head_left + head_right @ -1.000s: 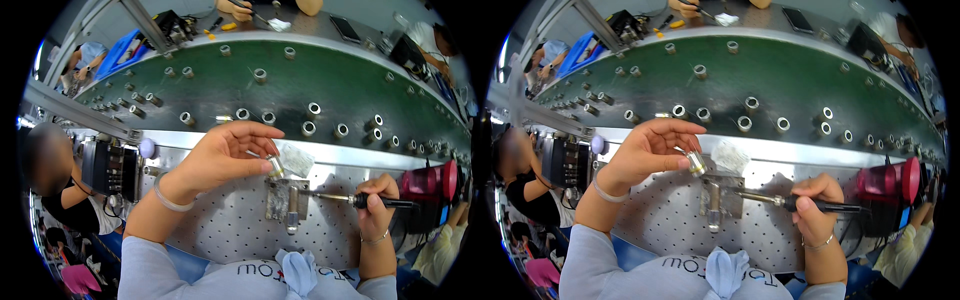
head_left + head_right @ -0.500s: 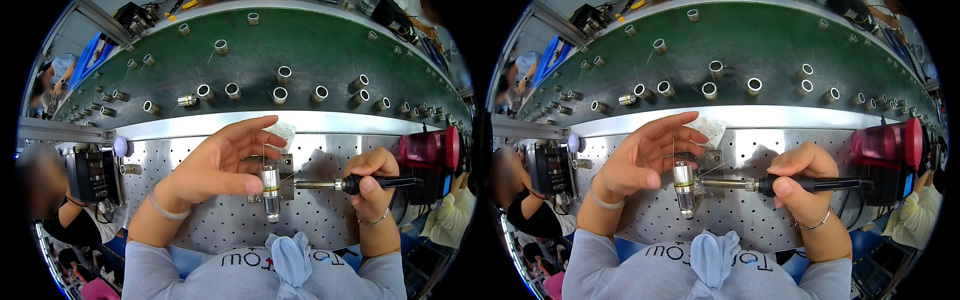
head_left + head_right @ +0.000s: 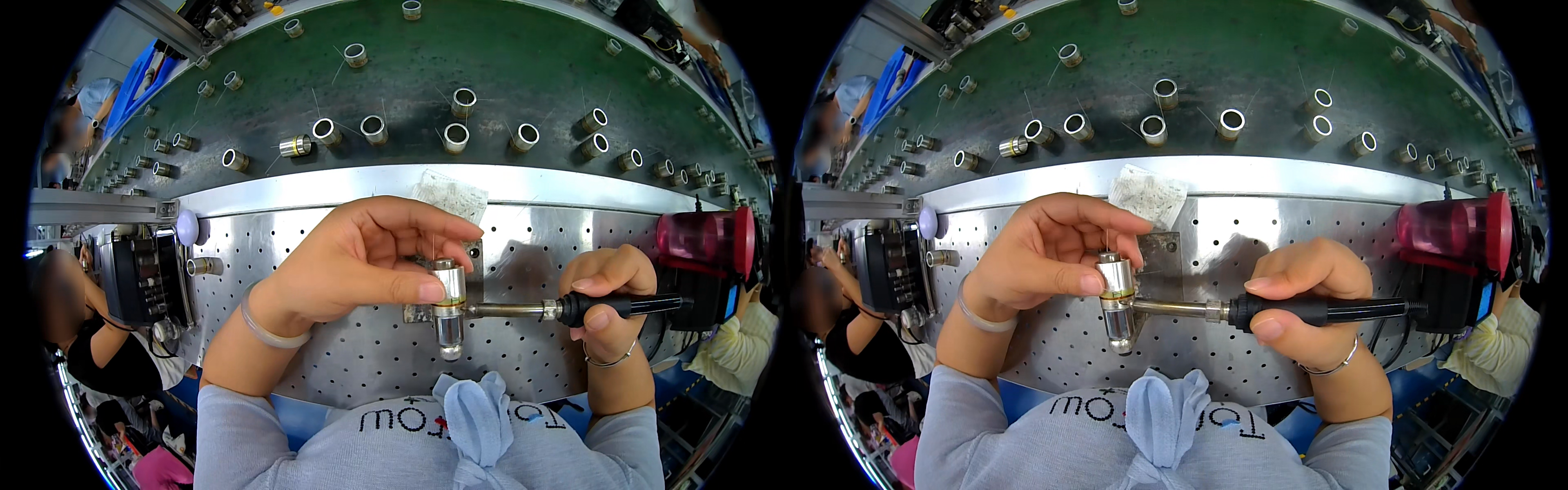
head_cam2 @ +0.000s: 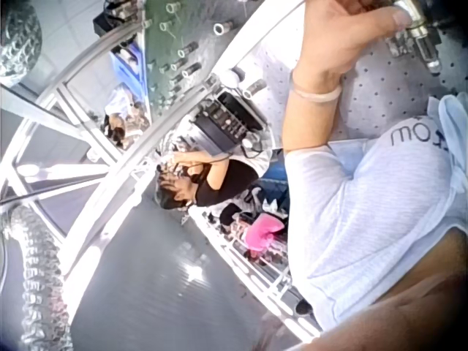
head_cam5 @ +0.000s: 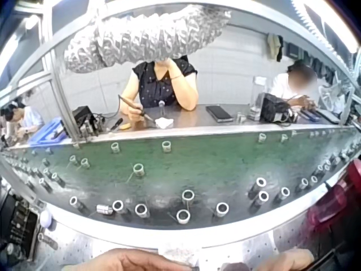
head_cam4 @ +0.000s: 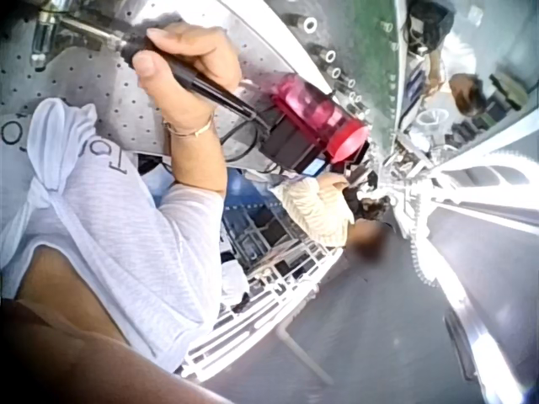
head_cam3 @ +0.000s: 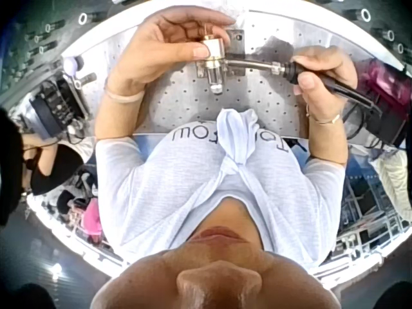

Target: The person uses a soldering iron to apply heat to small cylindrical metal components held in a fixture. They repeatedly pick up new components from a rotating tray, solder them, and place them back on the tray.

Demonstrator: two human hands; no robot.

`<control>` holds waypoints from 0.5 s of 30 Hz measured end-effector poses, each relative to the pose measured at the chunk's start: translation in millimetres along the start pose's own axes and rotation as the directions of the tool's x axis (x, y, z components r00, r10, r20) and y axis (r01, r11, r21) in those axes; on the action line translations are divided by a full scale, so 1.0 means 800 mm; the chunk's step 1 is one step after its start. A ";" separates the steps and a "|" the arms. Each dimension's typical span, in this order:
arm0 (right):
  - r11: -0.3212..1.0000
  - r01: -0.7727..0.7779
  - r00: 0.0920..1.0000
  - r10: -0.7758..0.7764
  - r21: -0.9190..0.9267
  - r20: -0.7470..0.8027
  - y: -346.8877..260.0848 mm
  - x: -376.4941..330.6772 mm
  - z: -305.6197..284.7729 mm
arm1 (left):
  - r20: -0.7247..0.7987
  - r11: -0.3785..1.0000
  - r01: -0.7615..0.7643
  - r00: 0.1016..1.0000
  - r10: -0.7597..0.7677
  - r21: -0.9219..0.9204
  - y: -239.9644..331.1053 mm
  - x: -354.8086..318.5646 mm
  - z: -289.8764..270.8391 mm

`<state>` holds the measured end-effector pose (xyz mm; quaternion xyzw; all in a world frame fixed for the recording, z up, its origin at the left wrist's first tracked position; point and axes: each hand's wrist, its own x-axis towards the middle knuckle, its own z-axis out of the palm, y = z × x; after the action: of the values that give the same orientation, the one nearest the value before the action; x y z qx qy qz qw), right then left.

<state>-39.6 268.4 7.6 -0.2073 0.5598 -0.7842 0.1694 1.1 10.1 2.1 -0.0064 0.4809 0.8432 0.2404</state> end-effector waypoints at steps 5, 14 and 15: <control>0.997 0.009 0.999 -0.011 -0.072 -0.034 0.001 -0.003 -0.001 | -0.009 0.985 -0.168 0.986 0.169 0.034 -0.007 0.003 0.000; 0.999 0.028 0.999 -0.026 -0.043 0.043 0.000 -0.001 -0.002 | 0.005 0.966 -0.241 0.970 0.241 0.093 -0.008 0.002 0.005; 0.998 0.041 0.998 -0.038 -0.056 0.052 0.001 -0.001 -0.004 | 0.009 0.965 -0.244 0.970 0.244 0.097 -0.008 0.002 0.004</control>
<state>-40.3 270.9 5.8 -0.2429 0.5734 -0.7654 0.1622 3.0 16.0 -1.5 0.0631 0.5188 0.8420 0.1342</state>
